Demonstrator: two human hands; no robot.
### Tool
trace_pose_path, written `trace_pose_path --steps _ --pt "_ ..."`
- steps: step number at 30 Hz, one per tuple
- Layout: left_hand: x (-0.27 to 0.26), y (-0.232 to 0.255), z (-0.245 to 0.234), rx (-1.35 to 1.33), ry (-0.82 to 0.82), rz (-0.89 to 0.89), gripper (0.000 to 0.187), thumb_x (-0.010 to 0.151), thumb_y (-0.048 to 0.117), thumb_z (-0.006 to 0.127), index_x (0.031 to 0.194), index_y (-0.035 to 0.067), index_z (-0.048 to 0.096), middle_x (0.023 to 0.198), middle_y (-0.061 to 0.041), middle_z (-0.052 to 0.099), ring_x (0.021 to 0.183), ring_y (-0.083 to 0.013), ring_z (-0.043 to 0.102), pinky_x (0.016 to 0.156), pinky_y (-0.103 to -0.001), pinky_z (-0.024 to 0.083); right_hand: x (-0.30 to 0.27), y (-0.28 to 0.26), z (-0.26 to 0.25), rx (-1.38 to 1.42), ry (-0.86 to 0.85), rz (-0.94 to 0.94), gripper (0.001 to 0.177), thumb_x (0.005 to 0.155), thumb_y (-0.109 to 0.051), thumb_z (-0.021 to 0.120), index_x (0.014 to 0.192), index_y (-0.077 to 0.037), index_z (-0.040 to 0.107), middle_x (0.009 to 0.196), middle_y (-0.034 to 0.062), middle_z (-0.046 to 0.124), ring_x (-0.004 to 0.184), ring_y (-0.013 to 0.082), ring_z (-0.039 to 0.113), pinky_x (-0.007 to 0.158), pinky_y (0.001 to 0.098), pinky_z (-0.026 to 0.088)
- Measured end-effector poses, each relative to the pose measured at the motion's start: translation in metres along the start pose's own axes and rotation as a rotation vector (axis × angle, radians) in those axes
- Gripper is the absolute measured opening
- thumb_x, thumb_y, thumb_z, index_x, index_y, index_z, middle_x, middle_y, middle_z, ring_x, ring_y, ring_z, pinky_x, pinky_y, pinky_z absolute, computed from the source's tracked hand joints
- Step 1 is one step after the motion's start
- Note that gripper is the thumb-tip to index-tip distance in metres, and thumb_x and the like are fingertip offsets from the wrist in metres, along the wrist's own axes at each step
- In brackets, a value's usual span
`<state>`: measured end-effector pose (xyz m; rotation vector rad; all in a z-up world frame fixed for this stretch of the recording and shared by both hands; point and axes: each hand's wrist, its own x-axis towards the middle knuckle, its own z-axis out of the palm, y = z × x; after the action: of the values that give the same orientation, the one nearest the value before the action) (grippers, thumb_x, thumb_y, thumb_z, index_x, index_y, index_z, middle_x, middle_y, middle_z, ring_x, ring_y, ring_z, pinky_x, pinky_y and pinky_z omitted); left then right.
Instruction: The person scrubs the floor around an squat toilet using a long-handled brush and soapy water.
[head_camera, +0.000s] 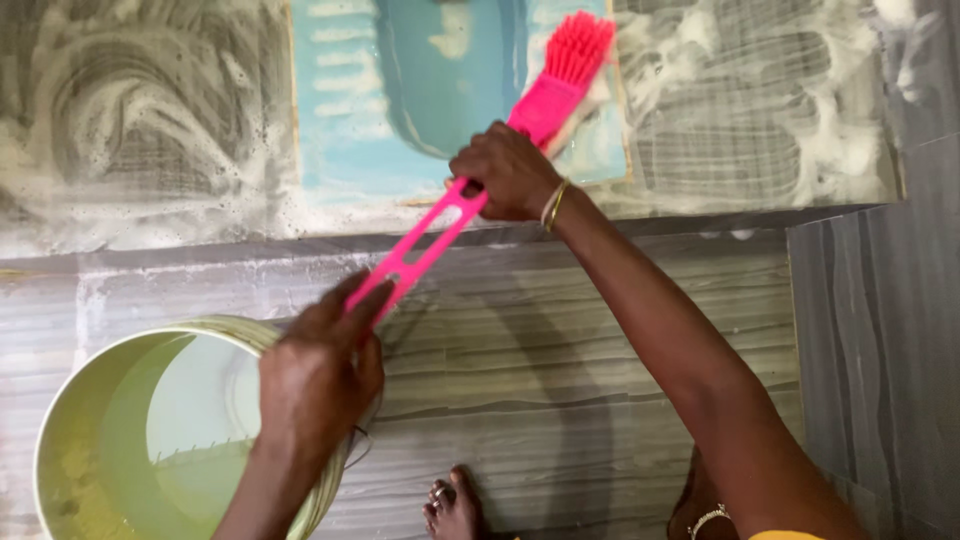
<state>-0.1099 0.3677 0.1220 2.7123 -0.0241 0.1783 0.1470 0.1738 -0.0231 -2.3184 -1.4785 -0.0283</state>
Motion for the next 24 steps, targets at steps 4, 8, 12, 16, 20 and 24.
trace_pose_path --steps 4,8,12,16,20,24 --pt "-0.009 0.001 -0.037 0.072 0.202 0.36 0.017 0.092 0.011 0.077 0.109 0.013 0.078 0.114 -0.011 0.076 0.083 -0.019 0.074 0.061 -0.033 0.055 -0.02 -0.022 -0.008 0.045 0.162 0.005 0.028 0.095 -0.022 0.074 0.074 -0.013 0.059 0.069 0.0021 0.057 0.073 0.0222 0.056 0.077 0.0403 0.043" --pt "-0.018 -0.002 -0.049 0.081 0.038 0.676 0.03 0.079 0.007 0.073 0.109 0.009 0.075 0.115 -0.011 0.075 0.104 -0.0263 0.074 0.078 -0.038 0.063 -0.048 -0.025 -0.004 0.129 0.215 0.011 0.021 0.089 -0.024 0.075 0.076 -0.016 0.061 0.072 0.0019 0.06 0.075 0.0202 0.059 0.078 0.0397 0.043" --pt "0.021 -0.019 0.023 0.249 0.082 0.538 0.039 0.081 0.003 0.071 0.119 0.01 0.072 0.124 -0.011 0.075 0.115 -0.027 0.069 0.088 -0.037 0.064 -0.012 0.019 -0.005 -0.119 0.104 0.019 0.018 0.078 -0.021 0.078 0.075 -0.014 0.062 0.072 0.0027 0.063 0.076 0.0242 0.06 0.073 0.0407 0.042" --pt "0.0 -0.033 0.011 0.307 -0.174 0.097 0.054 0.091 0.004 0.065 0.142 0.02 0.059 0.12 -0.002 0.075 0.078 -0.0177 0.069 0.062 -0.033 0.059 -0.037 -0.035 0.021 -0.005 0.067 0.176 0.023 0.082 -0.026 0.08 0.073 -0.014 0.063 0.07 0.0018 0.062 0.071 0.0221 0.059 0.075 0.0419 0.043" --pt "0.0 -0.015 0.017 0.055 -0.353 -0.05 0.073 0.076 0.007 0.068 0.147 0.018 0.056 0.094 -0.008 0.074 0.052 -0.0193 0.065 0.051 -0.036 0.059 -0.039 -0.035 0.025 0.011 0.222 0.02 0.015 0.079 -0.022 0.077 0.078 -0.016 0.064 0.074 0.0013 0.061 0.074 0.0211 0.058 0.076 0.0418 0.044" --pt "0.034 0.002 0.032 0.157 -0.287 -0.007 0.049 0.094 0.017 0.068 0.142 0.02 0.059 0.098 -0.016 0.07 0.052 -0.0221 0.063 0.043 -0.035 0.058 -0.014 0.015 0.005 -0.07 0.292 -0.038 0.025 0.096 -0.022 0.076 0.079 -0.013 0.061 0.077 0.0025 0.058 0.083 0.0228 0.058 0.084 0.0409 0.044"
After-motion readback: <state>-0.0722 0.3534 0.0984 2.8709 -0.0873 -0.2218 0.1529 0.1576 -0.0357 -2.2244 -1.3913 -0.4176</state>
